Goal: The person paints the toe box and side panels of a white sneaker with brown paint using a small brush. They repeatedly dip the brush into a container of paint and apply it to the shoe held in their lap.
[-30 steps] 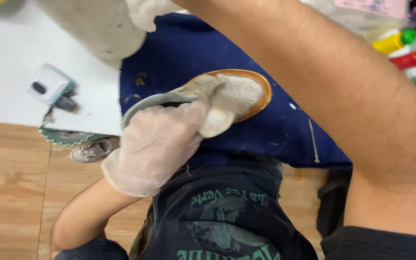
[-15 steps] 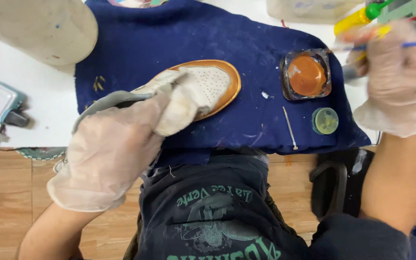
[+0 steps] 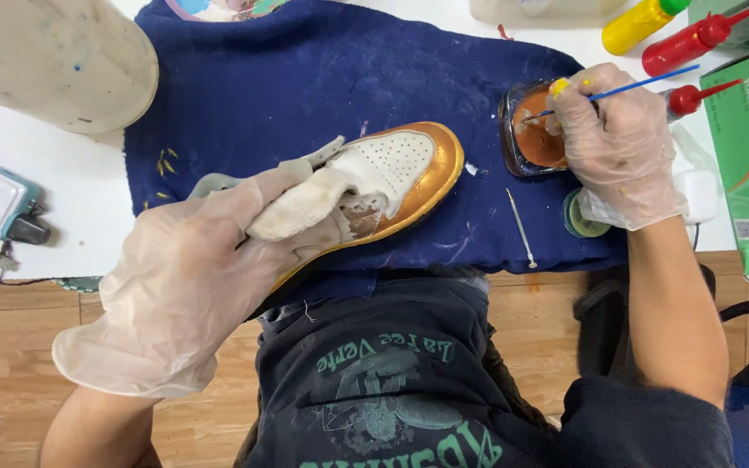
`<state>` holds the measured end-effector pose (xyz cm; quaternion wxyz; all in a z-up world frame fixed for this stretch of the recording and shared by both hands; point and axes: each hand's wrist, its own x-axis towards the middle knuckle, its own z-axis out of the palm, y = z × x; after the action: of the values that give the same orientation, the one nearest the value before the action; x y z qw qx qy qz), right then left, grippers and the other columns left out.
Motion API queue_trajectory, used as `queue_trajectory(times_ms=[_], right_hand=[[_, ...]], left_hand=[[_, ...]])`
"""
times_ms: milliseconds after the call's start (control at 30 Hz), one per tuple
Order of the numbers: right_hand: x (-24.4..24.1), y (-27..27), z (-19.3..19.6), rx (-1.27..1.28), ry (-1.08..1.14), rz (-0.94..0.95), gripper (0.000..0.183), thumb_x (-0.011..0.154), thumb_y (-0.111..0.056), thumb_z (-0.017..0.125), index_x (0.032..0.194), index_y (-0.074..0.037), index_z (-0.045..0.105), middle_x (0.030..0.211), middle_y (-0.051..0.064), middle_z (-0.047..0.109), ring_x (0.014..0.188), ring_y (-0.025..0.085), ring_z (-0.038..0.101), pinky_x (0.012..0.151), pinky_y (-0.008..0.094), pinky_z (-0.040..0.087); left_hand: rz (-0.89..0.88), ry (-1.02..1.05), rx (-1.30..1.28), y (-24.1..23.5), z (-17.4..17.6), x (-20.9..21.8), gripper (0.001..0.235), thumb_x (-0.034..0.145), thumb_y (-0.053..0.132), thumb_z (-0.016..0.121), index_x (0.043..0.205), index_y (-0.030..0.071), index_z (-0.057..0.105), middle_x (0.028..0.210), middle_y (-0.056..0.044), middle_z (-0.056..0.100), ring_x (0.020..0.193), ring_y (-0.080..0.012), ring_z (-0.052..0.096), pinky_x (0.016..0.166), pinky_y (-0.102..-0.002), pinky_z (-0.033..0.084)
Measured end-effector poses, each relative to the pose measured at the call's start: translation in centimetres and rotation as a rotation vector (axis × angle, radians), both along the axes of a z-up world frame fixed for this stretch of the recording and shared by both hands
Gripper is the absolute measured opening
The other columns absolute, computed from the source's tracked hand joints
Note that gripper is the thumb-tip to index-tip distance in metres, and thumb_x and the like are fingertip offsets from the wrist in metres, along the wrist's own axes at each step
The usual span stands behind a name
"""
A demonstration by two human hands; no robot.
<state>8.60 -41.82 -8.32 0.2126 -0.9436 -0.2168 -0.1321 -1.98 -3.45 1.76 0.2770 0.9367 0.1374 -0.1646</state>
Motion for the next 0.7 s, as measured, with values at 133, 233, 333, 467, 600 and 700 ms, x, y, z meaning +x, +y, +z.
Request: queue_trajectory(times_ms=[133,233,333,467,600,700], right_hand=[[-0.4,0.6,0.7,0.099,0.094,-0.049,0.033,0.127,-0.023,0.056,0.110,0.004,0.063,0.087,0.014,0.074,0.083,0.026,0.074,0.076,0.035,0.053],[-0.1,-0.2,0.0,0.002,-0.029,0.028,0.032,0.129,-0.020,0.057,0.113,0.007,0.064,0.089,0.013,0.075,0.082,0.030,0.074,0.073,0.038,0.053],[-0.2,0.0,-0.2,0.020,0.007,0.017,0.028,0.126,-0.020,0.062,0.113,0.005,0.065,0.089,0.012,0.074,0.079,0.029,0.071,0.070,0.039,0.051],[-0.4,0.1,0.1,0.025,0.027,-0.011,0.028,0.126,-0.018,0.062,0.109,0.004,0.065,0.086,0.010,0.072,0.077,0.026,0.069,0.072,0.038,0.050],[-0.5,0.4,0.4,0.056,0.043,-0.004,0.035,0.129,-0.026,0.056,0.112,0.004,0.064,0.089,0.012,0.073,0.081,0.026,0.072,0.072,0.037,0.052],[-0.5,0.5,0.3,0.087,0.076,0.001,0.034,0.128,-0.023,0.056,0.111,0.005,0.063,0.087,0.012,0.072,0.078,0.024,0.070,0.071,0.035,0.052]], left_hand=[[-0.028,0.040,0.030,-0.3,0.8,0.2,0.060,0.069,0.078,0.069,0.127,0.061,0.069,0.097,0.007,0.075,0.099,-0.0184,0.068,0.080,-0.045,0.053],[-0.009,-0.005,0.024,-0.1,0.6,0.1,0.056,0.069,0.074,0.076,0.122,0.060,0.070,0.097,0.010,0.075,0.095,-0.0192,0.070,0.081,-0.048,0.051],[-0.130,-0.227,-0.021,0.9,-1.3,-0.2,0.054,0.075,0.064,0.081,0.125,0.048,0.072,0.095,0.005,0.077,0.089,-0.0210,0.071,0.073,-0.045,0.053],[-0.068,-0.148,-0.088,0.8,-0.2,0.5,0.058,0.073,0.065,0.080,0.127,0.046,0.073,0.097,0.003,0.077,0.087,-0.0184,0.073,0.073,-0.037,0.053],[-0.048,-0.161,-0.177,1.2,-0.5,0.8,0.045,0.077,0.053,0.081,0.120,0.042,0.076,0.109,0.015,0.080,0.086,-0.0080,0.071,0.075,-0.031,0.050],[-0.073,-0.203,-0.165,1.3,-0.6,0.9,0.039,0.081,0.050,0.080,0.119,0.041,0.076,0.108,0.016,0.080,0.082,-0.0083,0.069,0.071,-0.032,0.049]])
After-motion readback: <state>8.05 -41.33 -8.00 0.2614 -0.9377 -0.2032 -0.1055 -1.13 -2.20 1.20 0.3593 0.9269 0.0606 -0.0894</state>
